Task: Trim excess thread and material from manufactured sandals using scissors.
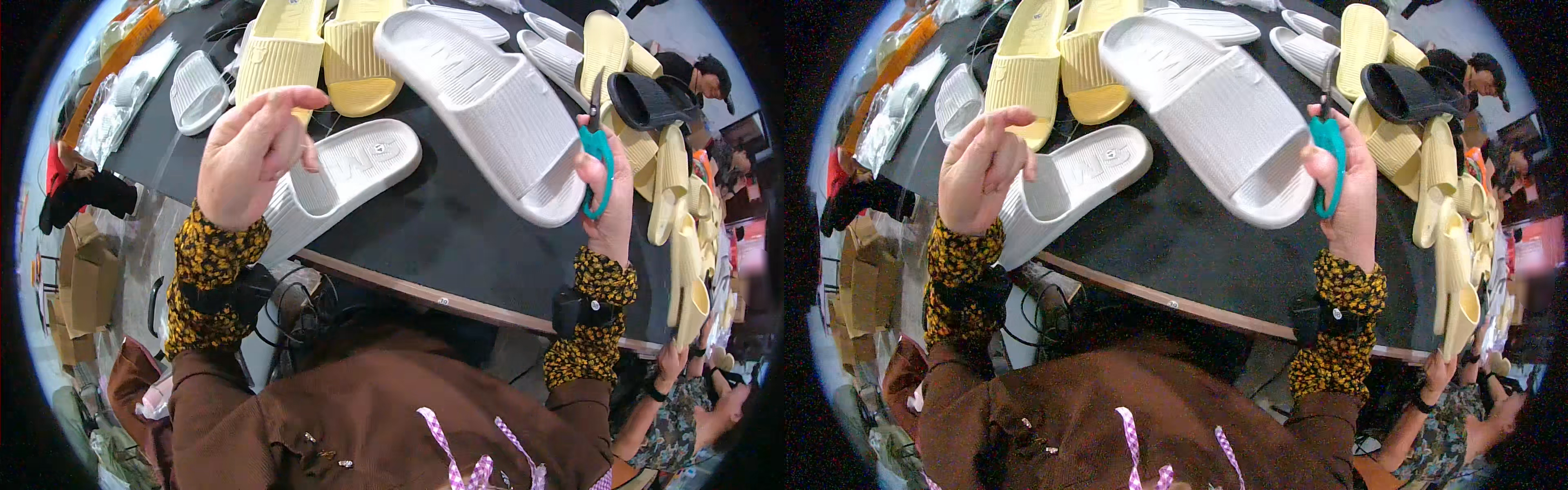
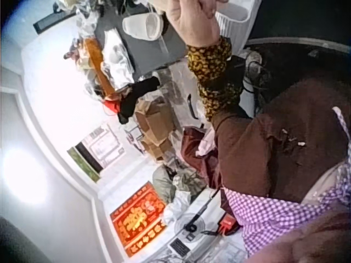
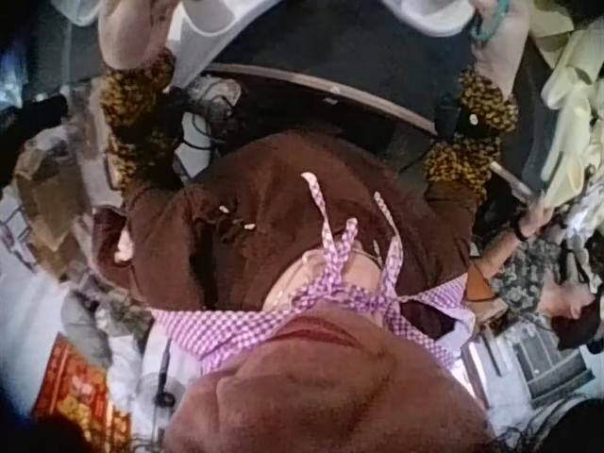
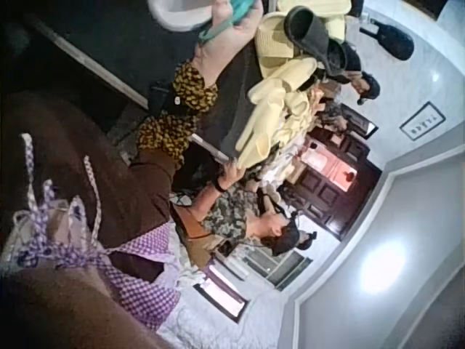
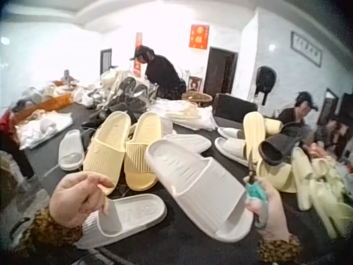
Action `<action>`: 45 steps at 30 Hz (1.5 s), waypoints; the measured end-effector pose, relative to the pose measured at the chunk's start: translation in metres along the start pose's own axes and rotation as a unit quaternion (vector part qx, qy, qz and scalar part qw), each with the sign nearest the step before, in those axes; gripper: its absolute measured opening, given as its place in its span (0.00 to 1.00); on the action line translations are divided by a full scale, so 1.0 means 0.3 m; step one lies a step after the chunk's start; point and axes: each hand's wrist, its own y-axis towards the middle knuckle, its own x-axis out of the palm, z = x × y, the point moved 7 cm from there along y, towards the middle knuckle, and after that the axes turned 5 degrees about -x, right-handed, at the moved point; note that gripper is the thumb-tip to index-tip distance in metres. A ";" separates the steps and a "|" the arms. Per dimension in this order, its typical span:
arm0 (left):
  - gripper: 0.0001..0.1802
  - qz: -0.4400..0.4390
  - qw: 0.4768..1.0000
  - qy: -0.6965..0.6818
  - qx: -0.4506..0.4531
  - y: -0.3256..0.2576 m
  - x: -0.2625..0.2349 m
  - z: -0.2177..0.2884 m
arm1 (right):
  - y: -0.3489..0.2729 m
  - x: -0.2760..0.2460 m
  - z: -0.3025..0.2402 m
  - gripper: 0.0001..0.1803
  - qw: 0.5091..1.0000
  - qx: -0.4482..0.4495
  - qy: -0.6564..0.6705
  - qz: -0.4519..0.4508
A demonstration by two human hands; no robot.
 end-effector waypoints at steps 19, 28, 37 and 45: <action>0.18 -0.176 0.980 0.090 -0.036 0.207 0.315 -0.091 | -0.035 -0.094 0.047 0.27 0.999 0.022 -0.037 -0.022; 0.23 -0.129 0.980 0.048 0.146 0.199 0.235 0.133 | -0.030 -0.107 0.086 0.28 0.995 0.068 -0.057 -0.036; 0.20 0.088 0.934 0.262 0.228 -0.019 -0.167 0.263 | -0.034 -0.123 0.091 0.26 0.994 0.058 -0.088 -0.018; 0.19 0.407 0.911 0.064 -0.032 -0.488 -0.930 -0.112 | -0.018 -0.121 0.112 0.26 0.994 0.067 -0.086 -0.028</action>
